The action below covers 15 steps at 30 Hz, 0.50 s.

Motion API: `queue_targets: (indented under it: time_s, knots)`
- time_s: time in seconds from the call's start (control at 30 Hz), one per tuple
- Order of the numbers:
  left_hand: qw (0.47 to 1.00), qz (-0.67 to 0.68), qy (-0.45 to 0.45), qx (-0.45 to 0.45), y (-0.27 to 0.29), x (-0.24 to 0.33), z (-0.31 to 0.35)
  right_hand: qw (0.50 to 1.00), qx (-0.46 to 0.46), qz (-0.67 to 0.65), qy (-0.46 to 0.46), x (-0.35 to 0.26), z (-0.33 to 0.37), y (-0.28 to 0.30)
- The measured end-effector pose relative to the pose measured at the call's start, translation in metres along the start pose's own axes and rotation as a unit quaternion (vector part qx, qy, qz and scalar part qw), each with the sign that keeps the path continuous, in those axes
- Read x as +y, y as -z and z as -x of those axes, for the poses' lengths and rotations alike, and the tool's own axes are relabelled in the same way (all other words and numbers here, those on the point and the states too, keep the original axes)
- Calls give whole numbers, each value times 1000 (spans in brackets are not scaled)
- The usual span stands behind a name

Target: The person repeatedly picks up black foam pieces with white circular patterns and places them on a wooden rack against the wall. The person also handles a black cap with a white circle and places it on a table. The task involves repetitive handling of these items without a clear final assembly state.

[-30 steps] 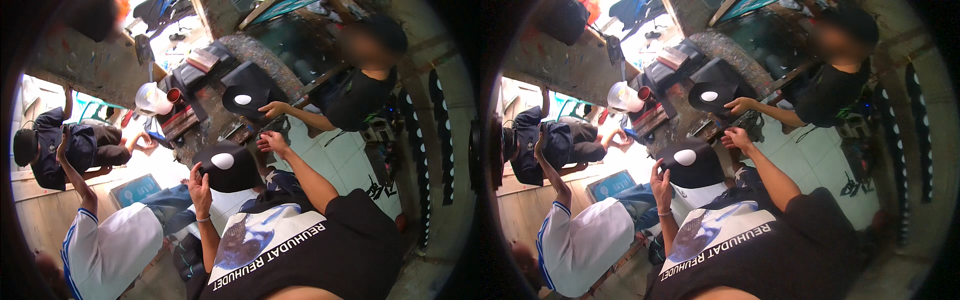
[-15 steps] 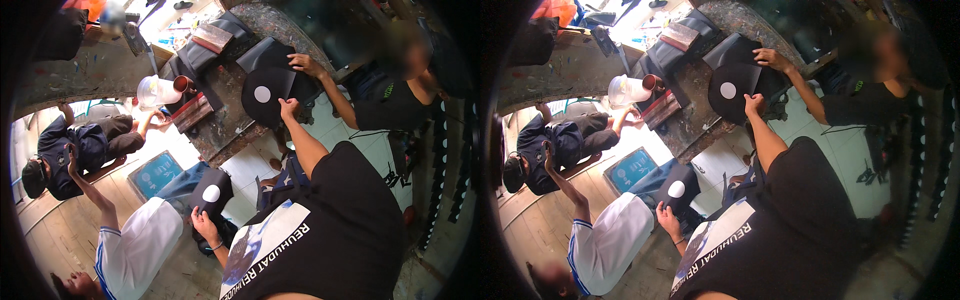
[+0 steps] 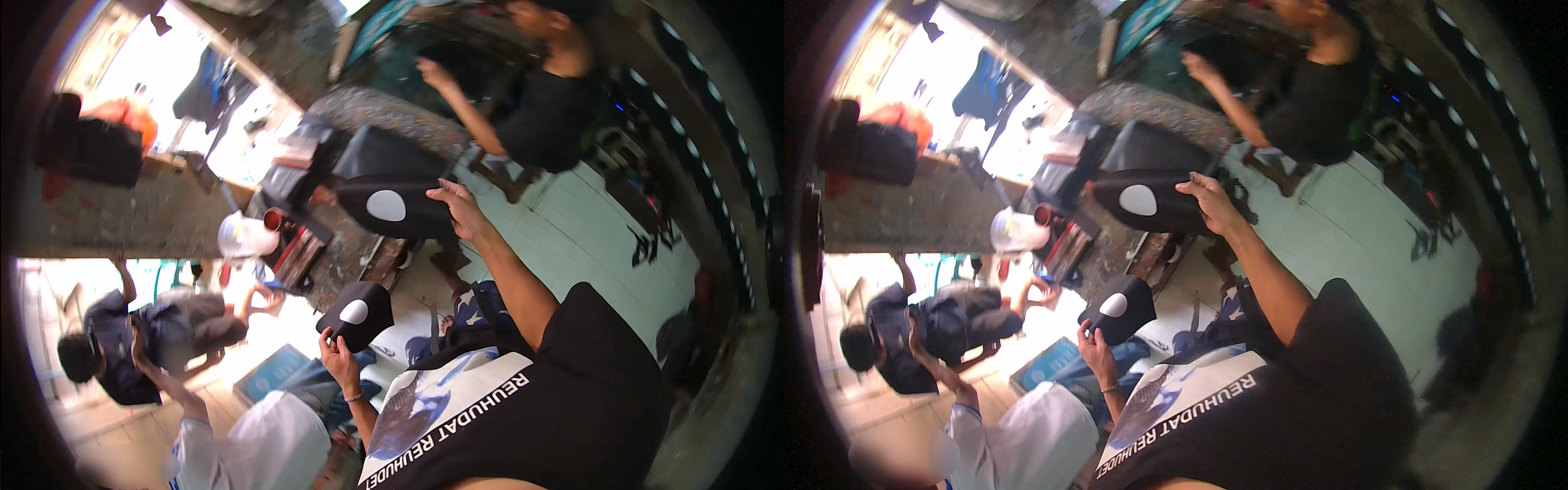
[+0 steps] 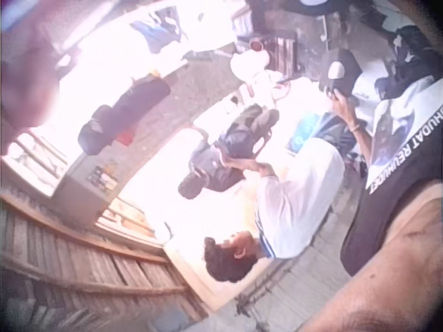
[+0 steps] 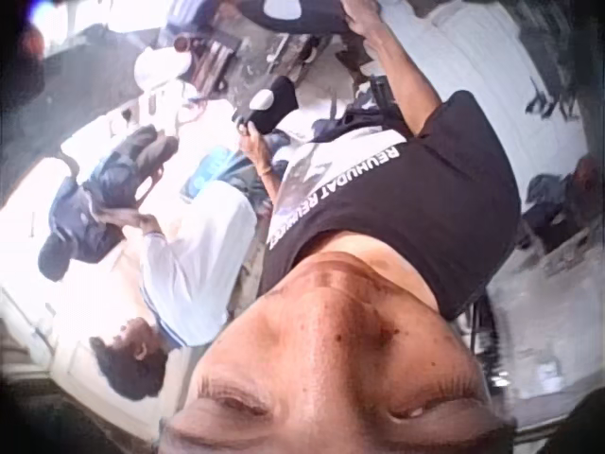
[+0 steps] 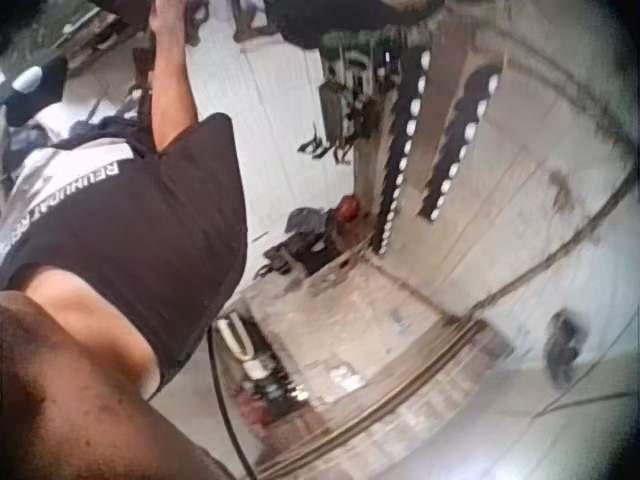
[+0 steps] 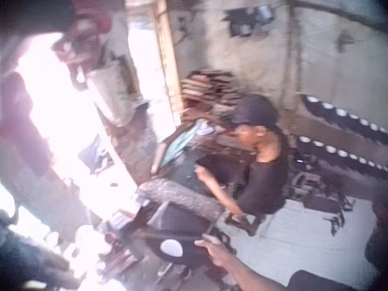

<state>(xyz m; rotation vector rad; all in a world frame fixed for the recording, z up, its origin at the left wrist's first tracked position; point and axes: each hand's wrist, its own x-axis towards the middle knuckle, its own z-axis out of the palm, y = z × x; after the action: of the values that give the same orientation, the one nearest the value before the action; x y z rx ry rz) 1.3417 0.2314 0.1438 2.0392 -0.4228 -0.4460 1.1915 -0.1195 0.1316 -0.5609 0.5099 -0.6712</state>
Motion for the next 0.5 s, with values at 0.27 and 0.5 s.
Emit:
queue_targets:
  time_s: [0.27, 0.5]
  knots:
    - [920, -182, -296, -183, -67, 27, -21, 838, 240, 414, 262, -55, 205, 37]
    - [837, -112, -394, -363, -159, 79, 38, 735, 398, 509, 205, -73, 410, 119]
